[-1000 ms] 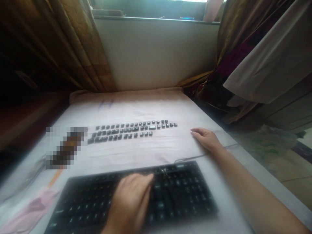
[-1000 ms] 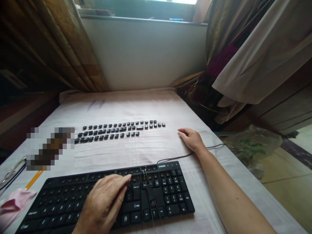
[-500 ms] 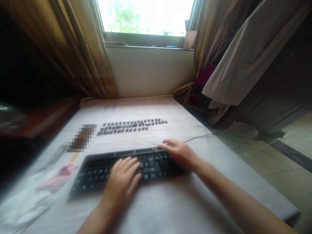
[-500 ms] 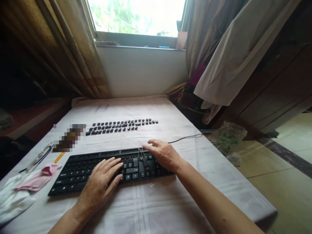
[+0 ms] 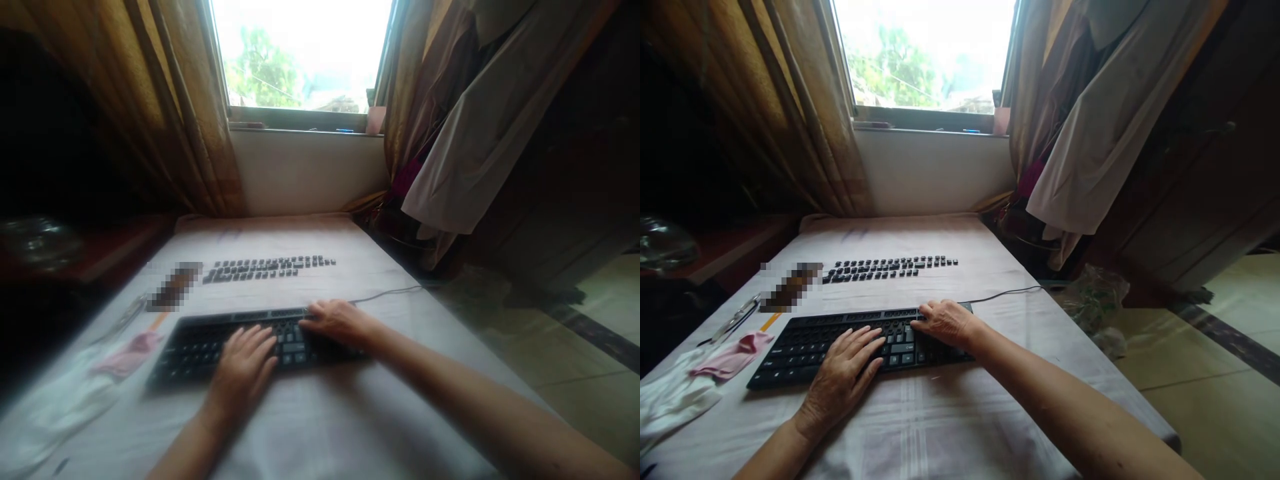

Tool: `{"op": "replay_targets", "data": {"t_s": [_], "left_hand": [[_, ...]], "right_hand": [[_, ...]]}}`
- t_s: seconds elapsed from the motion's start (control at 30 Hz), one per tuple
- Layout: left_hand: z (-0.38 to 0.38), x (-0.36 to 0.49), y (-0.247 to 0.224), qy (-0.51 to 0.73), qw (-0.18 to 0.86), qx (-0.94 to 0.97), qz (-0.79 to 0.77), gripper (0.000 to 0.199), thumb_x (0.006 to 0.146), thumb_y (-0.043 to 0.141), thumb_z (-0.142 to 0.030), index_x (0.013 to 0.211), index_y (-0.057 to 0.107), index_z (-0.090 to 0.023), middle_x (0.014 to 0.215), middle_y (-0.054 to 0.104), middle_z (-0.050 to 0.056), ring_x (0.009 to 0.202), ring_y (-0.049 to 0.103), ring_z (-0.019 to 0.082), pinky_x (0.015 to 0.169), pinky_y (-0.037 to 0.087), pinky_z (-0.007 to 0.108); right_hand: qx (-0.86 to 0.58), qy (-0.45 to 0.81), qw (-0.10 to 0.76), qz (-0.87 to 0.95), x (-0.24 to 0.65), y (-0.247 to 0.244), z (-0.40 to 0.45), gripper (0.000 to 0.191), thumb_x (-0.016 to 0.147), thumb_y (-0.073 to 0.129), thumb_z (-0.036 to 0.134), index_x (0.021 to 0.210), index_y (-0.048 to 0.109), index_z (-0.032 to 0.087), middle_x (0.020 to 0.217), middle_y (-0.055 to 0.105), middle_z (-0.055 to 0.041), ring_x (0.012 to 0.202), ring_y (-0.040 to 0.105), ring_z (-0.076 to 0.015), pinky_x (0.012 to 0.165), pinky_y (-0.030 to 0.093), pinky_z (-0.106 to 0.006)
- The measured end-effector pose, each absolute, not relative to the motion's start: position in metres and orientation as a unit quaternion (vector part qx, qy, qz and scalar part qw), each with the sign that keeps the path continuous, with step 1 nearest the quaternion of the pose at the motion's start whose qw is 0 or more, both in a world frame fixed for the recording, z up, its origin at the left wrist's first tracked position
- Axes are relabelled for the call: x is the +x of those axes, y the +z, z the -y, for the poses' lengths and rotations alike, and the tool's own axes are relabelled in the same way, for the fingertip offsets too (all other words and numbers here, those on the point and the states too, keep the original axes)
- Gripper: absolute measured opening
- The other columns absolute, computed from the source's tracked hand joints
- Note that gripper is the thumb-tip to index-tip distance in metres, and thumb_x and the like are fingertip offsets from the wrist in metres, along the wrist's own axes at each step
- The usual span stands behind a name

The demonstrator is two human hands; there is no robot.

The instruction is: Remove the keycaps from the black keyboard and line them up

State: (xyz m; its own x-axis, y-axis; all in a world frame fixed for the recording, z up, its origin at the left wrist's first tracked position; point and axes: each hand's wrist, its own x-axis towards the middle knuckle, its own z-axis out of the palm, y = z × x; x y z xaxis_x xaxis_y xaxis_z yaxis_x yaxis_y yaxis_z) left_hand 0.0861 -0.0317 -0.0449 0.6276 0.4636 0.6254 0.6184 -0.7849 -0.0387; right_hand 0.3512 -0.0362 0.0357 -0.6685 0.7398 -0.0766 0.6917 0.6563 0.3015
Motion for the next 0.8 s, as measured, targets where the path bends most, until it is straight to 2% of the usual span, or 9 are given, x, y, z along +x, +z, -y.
{"op": "replay_targets", "data": {"t_s": [0.1,0.23,0.43,0.53,0.63,0.73,0.8], "left_hand": [[0.032,0.086,-0.046,-0.305,0.119,-0.892,0.31,0.029,0.093,0.051,-0.025,0.118,0.066,-0.02,0.123,0.069,0.009,0.118,0.06,0.027,0.105,0.041,0.049],[0.033,0.085,-0.045,-0.296,0.115,-0.894,0.316,0.03,0.093,0.052,-0.025,0.119,0.066,-0.02,0.124,0.069,0.009,0.119,0.06,0.027,0.106,0.04,0.049],[0.034,0.085,-0.043,-0.285,0.124,-0.9,0.305,0.03,0.092,0.053,-0.024,0.12,0.064,-0.018,0.123,0.069,0.01,0.117,0.061,0.027,0.105,0.04,0.049],[0.034,0.085,-0.042,-0.284,0.122,-0.9,0.308,0.031,0.092,0.053,-0.024,0.12,0.064,-0.018,0.123,0.069,0.009,0.117,0.061,0.027,0.104,0.041,0.048],[0.034,0.085,-0.042,-0.288,0.122,-0.9,0.302,0.03,0.092,0.053,-0.024,0.12,0.064,-0.018,0.121,0.07,0.009,0.116,0.062,0.027,0.103,0.042,0.048],[0.032,0.085,-0.042,-0.289,0.124,-0.903,0.292,0.031,0.092,0.054,-0.024,0.12,0.063,-0.017,0.121,0.07,0.01,0.115,0.062,0.027,0.103,0.042,0.049],[0.031,0.084,-0.043,-0.288,0.121,-0.907,0.284,0.031,0.092,0.054,-0.024,0.121,0.063,-0.017,0.122,0.07,0.01,0.116,0.061,0.027,0.104,0.041,0.048]], "right_hand": [[0.385,0.12,0.093,-0.91,0.35,0.033,0.027,0.02,0.098,0.045,0.014,0.103,0.064,0.016,0.102,0.063,-0.0109,0.08,0.061,-0.0191,0.059,0.05,-0.028],[0.373,0.102,0.083,-0.918,0.352,0.029,0.017,0.025,0.097,0.042,0.007,0.09,0.066,0.011,0.092,0.064,-0.0116,0.074,0.062,-0.0182,0.056,0.049,-0.027],[0.378,0.041,0.003,-0.925,0.364,0.022,0.012,0.022,0.09,0.051,0.004,0.076,0.065,0.013,0.082,0.067,-0.0089,0.068,0.062,-0.0171,0.058,0.049,-0.027],[0.415,0.0,-0.088,-0.906,0.376,0.015,0.013,0.019,0.086,0.054,0.003,0.075,0.064,0.015,0.08,0.068,-0.007,0.069,0.062,-0.0162,0.062,0.049,-0.026],[0.487,-0.041,-0.22,-0.844,0.395,0.006,0.016,0.015,0.087,0.053,0.009,0.081,0.063,0.017,0.083,0.069,-0.0068,0.071,0.062,-0.0156,0.066,0.05,-0.027],[0.566,-0.087,-0.367,-0.733,0.418,-0.003,0.025,0.009,0.09,0.054,0.024,0.086,0.06,0.019,0.08,0.068,-0.0058,0.069,0.063,-0.0161,0.066,0.052,-0.03],[0.598,-0.13,-0.442,-0.656,0.431,-0.007,0.033,0.019,0.088,0.057,0.037,0.082,0.057,0.019,0.073,0.067,-0.0042,0.062,0.062,-0.0159,0.06,0.052,-0.029]]}}
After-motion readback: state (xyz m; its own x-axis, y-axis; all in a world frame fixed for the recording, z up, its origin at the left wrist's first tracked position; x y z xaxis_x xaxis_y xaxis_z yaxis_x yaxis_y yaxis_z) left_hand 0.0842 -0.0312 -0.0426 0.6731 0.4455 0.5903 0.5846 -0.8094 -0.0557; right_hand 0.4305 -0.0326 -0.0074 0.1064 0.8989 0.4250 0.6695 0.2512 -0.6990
